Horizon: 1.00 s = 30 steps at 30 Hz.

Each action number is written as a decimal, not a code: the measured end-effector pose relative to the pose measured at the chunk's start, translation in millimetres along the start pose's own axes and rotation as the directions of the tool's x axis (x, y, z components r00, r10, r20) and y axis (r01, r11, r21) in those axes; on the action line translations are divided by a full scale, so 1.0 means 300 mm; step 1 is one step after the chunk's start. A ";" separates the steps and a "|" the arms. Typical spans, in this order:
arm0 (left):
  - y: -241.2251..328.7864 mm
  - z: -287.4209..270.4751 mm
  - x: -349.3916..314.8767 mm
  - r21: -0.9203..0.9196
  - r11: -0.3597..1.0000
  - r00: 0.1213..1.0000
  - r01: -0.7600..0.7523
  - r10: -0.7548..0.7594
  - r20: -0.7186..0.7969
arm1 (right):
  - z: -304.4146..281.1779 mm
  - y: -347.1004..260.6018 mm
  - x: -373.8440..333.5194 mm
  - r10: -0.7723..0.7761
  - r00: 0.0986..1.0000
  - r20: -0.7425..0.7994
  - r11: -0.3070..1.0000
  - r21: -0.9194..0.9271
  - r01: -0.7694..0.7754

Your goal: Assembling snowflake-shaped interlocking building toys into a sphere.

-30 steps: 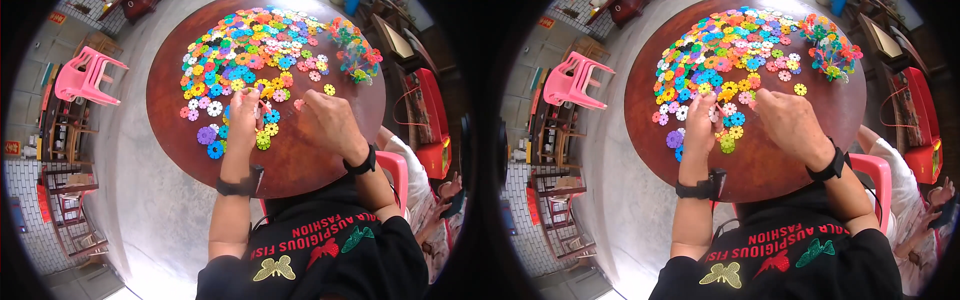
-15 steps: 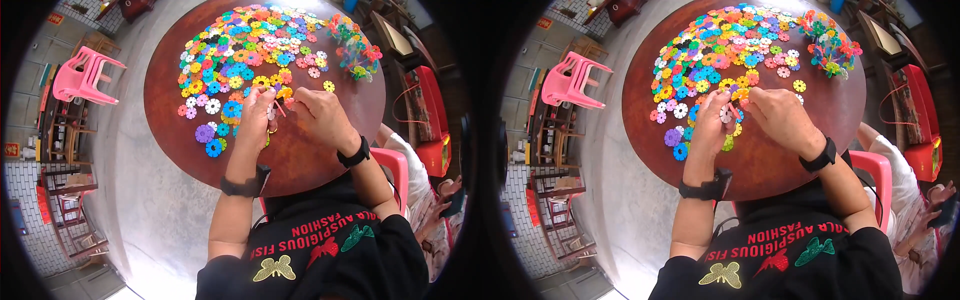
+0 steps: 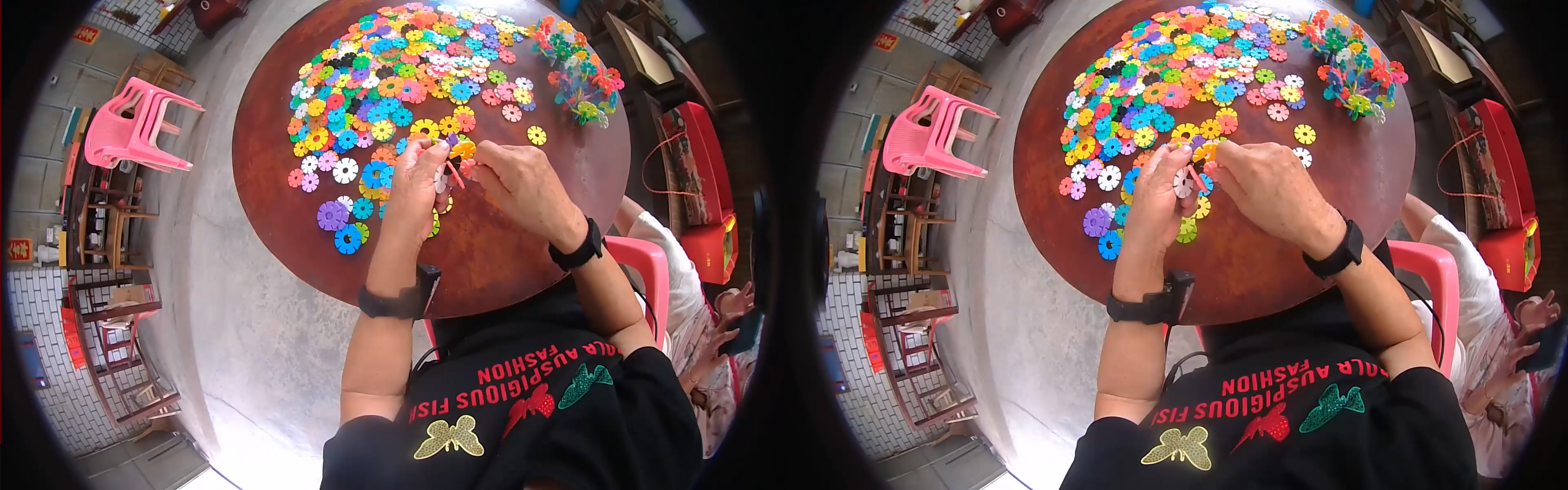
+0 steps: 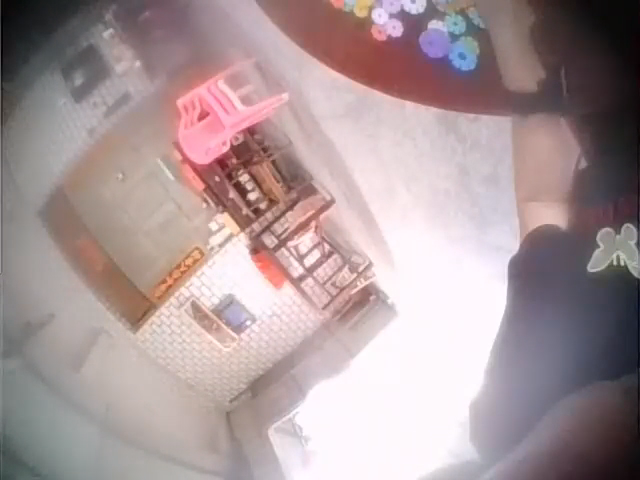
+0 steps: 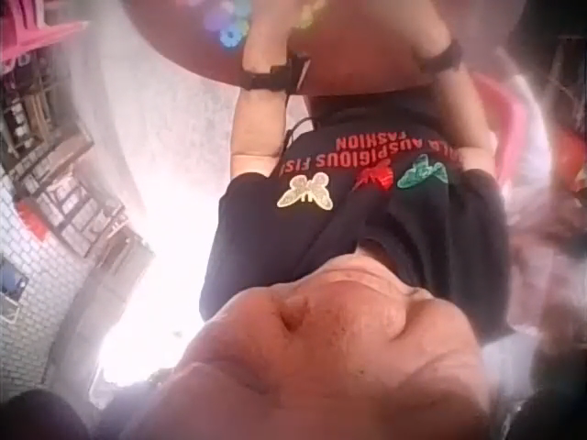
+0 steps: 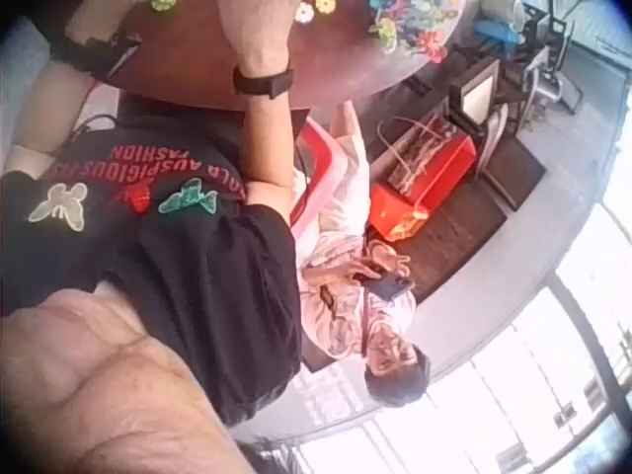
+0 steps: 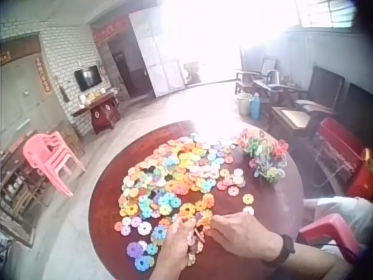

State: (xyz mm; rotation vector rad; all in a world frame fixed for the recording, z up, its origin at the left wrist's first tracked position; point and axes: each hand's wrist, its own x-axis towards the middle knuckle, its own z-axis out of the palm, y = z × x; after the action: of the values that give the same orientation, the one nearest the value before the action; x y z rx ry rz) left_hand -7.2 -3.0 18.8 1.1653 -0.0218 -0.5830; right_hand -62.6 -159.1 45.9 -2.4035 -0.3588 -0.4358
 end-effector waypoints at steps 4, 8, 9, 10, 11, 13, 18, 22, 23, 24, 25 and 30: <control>0.004 0.003 -0.005 -0.007 1.000 1.000 -0.006 0.006 0.008 | 0.002 -0.002 -0.002 0.001 1.000 0.010 0.999 -0.043 0.000; 0.011 0.010 -0.007 0.019 1.000 1.000 -0.009 0.009 0.001 | 0.006 0.003 -0.004 0.001 1.000 0.005 0.999 -0.048 -0.001; 0.015 0.011 -0.010 0.031 1.000 1.000 -0.005 0.005 -0.013 | 0.009 0.004 -0.003 -0.015 1.000 -0.004 0.999 -0.042 0.014; 0.013 0.005 -0.007 0.031 1.000 1.000 -0.005 0.006 -0.014 | 0.011 0.003 -0.002 -0.031 0.999 -0.013 0.999 -0.037 0.030; 0.010 -0.004 -0.002 0.027 1.000 1.000 0.006 -0.005 -0.018 | 0.007 0.000 -0.001 -0.031 0.999 -0.013 0.999 -0.036 0.031; 0.014 -0.007 0.001 0.022 1.000 1.000 0.019 -0.019 -0.019 | -0.002 0.000 0.000 0.005 1.000 0.014 0.997 -0.072 -0.004; 0.012 -0.012 -0.003 0.024 0.999 0.999 0.038 -0.039 0.019 | 0.010 0.008 -0.001 -0.007 1.000 0.020 0.998 -0.062 0.008; 0.015 -0.019 0.000 0.033 0.998 0.999 0.047 -0.048 0.022 | 0.015 0.013 -0.005 -0.027 0.999 0.045 0.998 -0.063 0.030; 0.011 -0.025 0.004 0.053 0.998 0.999 0.036 -0.037 0.029 | 0.016 0.012 -0.006 -0.028 0.999 0.045 0.998 -0.062 0.031; 0.012 -0.025 0.005 0.073 0.997 0.999 0.025 -0.027 0.036 | 0.017 0.012 -0.007 -0.032 0.999 0.044 0.997 -0.075 0.035; 0.013 -0.023 0.004 0.074 0.997 0.999 0.025 -0.028 0.037 | 0.019 0.012 -0.008 -0.035 0.998 0.044 0.995 -0.087 0.039; 0.016 -0.020 0.001 0.084 0.995 0.997 0.050 -0.055 0.057 | 0.020 0.008 -0.012 -0.045 0.997 0.061 0.992 -0.118 0.052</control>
State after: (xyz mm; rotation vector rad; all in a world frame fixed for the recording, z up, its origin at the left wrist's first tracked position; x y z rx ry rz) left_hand -3.1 3.5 20.4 1.2313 -0.0661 -0.6680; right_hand -63.8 -157.4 38.6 -2.5326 -0.4295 -0.4200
